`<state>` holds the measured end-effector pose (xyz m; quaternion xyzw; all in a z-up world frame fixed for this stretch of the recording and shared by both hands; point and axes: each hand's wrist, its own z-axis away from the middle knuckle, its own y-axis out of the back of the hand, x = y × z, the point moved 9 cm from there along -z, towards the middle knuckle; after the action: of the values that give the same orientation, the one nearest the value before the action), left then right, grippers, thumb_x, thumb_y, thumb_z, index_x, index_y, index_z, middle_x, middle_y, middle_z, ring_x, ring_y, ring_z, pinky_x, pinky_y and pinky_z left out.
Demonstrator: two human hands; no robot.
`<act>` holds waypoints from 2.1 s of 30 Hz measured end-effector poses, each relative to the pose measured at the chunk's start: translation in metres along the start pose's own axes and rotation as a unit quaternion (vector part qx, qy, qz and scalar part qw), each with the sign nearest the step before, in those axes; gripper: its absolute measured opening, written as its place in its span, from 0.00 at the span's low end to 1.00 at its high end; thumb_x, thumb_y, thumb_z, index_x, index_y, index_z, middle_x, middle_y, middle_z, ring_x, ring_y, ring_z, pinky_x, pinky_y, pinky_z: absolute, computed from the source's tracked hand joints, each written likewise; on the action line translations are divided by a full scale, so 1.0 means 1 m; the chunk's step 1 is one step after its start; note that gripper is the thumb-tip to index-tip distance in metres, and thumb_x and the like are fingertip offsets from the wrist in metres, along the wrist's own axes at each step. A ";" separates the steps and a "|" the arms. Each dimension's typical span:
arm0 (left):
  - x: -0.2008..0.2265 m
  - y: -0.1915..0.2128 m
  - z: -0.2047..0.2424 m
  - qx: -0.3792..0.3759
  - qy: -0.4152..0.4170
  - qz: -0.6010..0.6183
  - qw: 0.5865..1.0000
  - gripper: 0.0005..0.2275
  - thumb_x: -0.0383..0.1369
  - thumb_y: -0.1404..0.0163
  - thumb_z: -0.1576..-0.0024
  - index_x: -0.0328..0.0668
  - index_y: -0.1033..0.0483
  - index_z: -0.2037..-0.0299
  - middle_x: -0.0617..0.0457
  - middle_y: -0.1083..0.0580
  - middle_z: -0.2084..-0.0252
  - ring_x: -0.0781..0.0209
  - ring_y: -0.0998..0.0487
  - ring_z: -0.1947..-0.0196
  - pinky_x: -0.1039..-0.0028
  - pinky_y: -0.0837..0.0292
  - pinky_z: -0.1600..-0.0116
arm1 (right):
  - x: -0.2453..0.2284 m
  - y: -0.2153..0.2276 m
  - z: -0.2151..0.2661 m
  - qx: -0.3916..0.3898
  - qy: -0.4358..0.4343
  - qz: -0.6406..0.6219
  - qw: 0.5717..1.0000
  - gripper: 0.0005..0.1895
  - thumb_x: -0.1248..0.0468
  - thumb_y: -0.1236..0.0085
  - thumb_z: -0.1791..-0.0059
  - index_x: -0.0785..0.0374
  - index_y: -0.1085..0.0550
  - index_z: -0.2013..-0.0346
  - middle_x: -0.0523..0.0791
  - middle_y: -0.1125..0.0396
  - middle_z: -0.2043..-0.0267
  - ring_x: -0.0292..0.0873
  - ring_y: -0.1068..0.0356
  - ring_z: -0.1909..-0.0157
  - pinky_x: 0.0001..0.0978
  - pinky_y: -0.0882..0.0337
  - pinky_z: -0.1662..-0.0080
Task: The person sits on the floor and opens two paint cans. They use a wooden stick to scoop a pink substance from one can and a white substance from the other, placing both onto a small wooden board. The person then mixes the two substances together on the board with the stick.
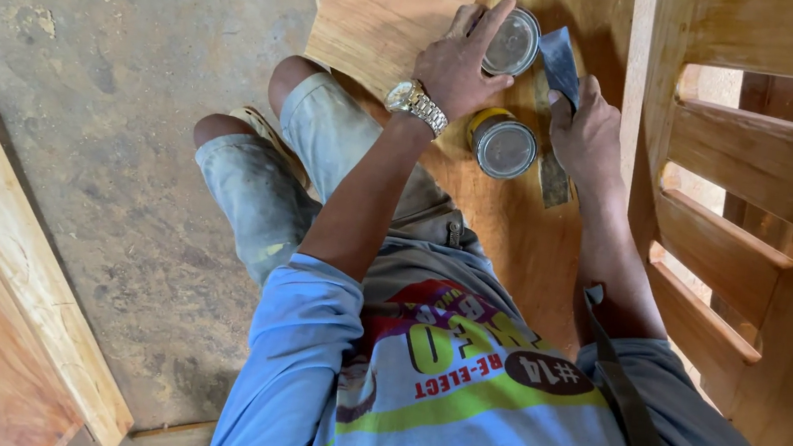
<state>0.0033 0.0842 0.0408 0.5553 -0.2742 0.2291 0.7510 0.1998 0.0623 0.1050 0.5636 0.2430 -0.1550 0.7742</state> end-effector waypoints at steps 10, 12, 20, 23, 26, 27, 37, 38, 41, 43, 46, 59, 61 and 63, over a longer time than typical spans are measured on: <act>0.000 -0.001 -0.003 0.002 -0.010 -0.002 1.000 0.47 0.50 0.33 0.51 0.62 0.55 0.26 0.43 0.39 0.31 0.45 0.16 0.58 0.57 0.18 0.56 | 0.022 -0.024 -0.008 -0.179 -0.149 -0.308 0.922 0.10 0.61 0.47 0.40 0.63 0.36 0.59 0.45 0.39 0.76 0.39 0.41 0.78 0.34 0.38 0.75; 0.000 -0.003 -0.003 -0.008 -0.006 -0.007 1.000 0.47 0.50 0.34 0.50 0.62 0.55 0.26 0.42 0.39 0.30 0.45 0.16 0.58 0.57 0.18 0.56 | 0.016 -0.023 -0.005 -0.196 -0.171 -0.368 0.893 0.11 0.60 0.48 0.40 0.61 0.37 0.62 0.41 0.39 0.78 0.35 0.42 0.80 0.30 0.38 0.76; 0.007 0.004 -0.002 -0.015 0.001 -0.019 1.000 0.47 0.50 0.34 0.50 0.64 0.56 0.26 0.39 0.38 0.32 0.43 0.16 0.59 0.56 0.18 0.57 | 0.006 -0.027 -0.001 -0.177 -0.157 -0.397 0.887 0.12 0.58 0.47 0.41 0.60 0.36 0.61 0.41 0.39 0.78 0.33 0.41 0.80 0.28 0.37 0.76; 0.011 0.009 0.002 -0.036 0.011 -0.008 0.999 0.45 0.50 0.35 0.48 0.68 0.56 0.25 0.41 0.38 0.31 0.45 0.16 0.58 0.59 0.17 0.58 | 0.008 -0.032 0.003 -0.215 -0.217 -0.489 0.817 0.10 0.58 0.46 0.42 0.60 0.34 0.61 0.40 0.39 0.79 0.34 0.41 0.82 0.28 0.36 0.76; 0.018 0.006 0.001 -0.065 0.020 -0.045 0.997 0.42 0.49 0.36 0.48 0.74 0.54 0.27 0.43 0.42 0.29 0.46 0.17 0.56 0.60 0.16 0.58 | 0.004 -0.024 0.001 -0.197 -0.181 -0.419 0.868 0.12 0.58 0.47 0.41 0.62 0.35 0.60 0.41 0.39 0.78 0.34 0.41 0.81 0.29 0.37 0.76; 0.021 0.008 -0.001 -0.055 0.006 -0.069 0.996 0.42 0.49 0.35 0.48 0.73 0.53 0.27 0.43 0.42 0.29 0.44 0.19 0.52 0.57 0.18 0.56 | 0.001 -0.018 0.001 -0.178 -0.151 -0.354 0.906 0.13 0.58 0.47 0.40 0.63 0.36 0.60 0.41 0.39 0.77 0.34 0.41 0.80 0.30 0.37 0.76; 0.034 0.012 -0.009 -0.036 -0.057 -0.122 0.990 0.41 0.44 0.34 0.50 0.52 0.46 0.28 0.46 0.43 0.29 0.38 0.26 0.41 0.55 0.22 0.47 | -0.003 -0.016 0.019 -0.158 -0.146 -0.294 0.931 0.12 0.59 0.48 0.41 0.61 0.37 0.62 0.41 0.38 0.79 0.33 0.40 0.81 0.29 0.37 0.75; 0.034 0.011 -0.010 -0.039 -0.049 -0.114 0.991 0.42 0.44 0.33 0.51 0.51 0.46 0.28 0.44 0.43 0.29 0.39 0.25 0.42 0.56 0.22 0.47 | 0.000 -0.021 0.019 -0.167 -0.150 -0.341 0.913 0.12 0.59 0.48 0.41 0.61 0.36 0.62 0.41 0.38 0.79 0.34 0.41 0.81 0.30 0.37 0.75; 0.036 0.013 -0.016 -0.031 -0.036 -0.092 0.995 0.42 0.43 0.33 0.53 0.48 0.45 0.31 0.40 0.40 0.31 0.39 0.23 0.47 0.57 0.22 0.50 | 0.010 -0.034 0.017 -0.194 -0.170 -0.455 0.852 0.10 0.59 0.47 0.41 0.60 0.35 0.61 0.41 0.38 0.79 0.34 0.41 0.81 0.29 0.38 0.75; 0.040 0.020 -0.015 -0.001 -0.043 -0.082 0.996 0.42 0.43 0.32 0.55 0.45 0.44 0.33 0.36 0.38 0.34 0.39 0.21 0.50 0.56 0.21 0.52 | 0.015 -0.041 0.018 -0.212 -0.198 -0.500 0.816 0.08 0.59 0.47 0.42 0.59 0.33 0.60 0.40 0.38 0.79 0.34 0.41 0.81 0.28 0.37 0.74; 0.041 0.019 -0.016 -0.036 -0.016 -0.072 0.997 0.37 0.42 0.33 0.52 0.46 0.41 0.35 0.37 0.34 0.37 0.39 0.20 0.52 0.55 0.22 0.52 | 0.013 -0.037 0.018 -0.199 -0.140 -0.474 0.846 0.09 0.59 0.47 0.41 0.59 0.34 0.60 0.40 0.38 0.78 0.33 0.40 0.79 0.28 0.36 0.73; 0.059 0.003 -0.028 0.043 -0.012 -0.173 0.984 0.29 0.32 0.43 0.46 0.34 0.40 0.35 0.25 0.34 0.40 0.27 0.27 0.45 0.56 0.18 0.57 | 0.036 -0.023 0.003 -0.078 -0.032 -0.215 0.973 0.13 0.61 0.43 0.40 0.64 0.35 0.60 0.44 0.38 0.74 0.35 0.39 0.72 0.31 0.37 0.68; 0.060 0.002 -0.026 0.053 -0.004 -0.176 0.983 0.31 0.32 0.43 0.45 0.33 0.43 0.33 0.23 0.36 0.38 0.25 0.29 0.41 0.55 0.19 0.54 | 0.036 -0.022 0.000 -0.044 0.023 -0.165 0.985 0.13 0.62 0.42 0.40 0.66 0.35 0.59 0.47 0.37 0.73 0.38 0.37 0.70 0.34 0.35 0.65; 0.061 0.001 -0.025 0.037 0.014 -0.184 0.982 0.34 0.36 0.41 0.49 0.35 0.44 0.34 0.25 0.37 0.38 0.23 0.30 0.40 0.51 0.20 0.51 | 0.043 -0.027 -0.003 -0.049 0.007 -0.165 0.985 0.14 0.62 0.42 0.41 0.66 0.37 0.61 0.48 0.36 0.74 0.40 0.36 0.71 0.37 0.35 0.66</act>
<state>0.0520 0.1112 0.0762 0.6203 -0.1482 0.1047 0.7631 0.2210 0.0576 0.0587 0.4778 0.3455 -0.2649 0.7630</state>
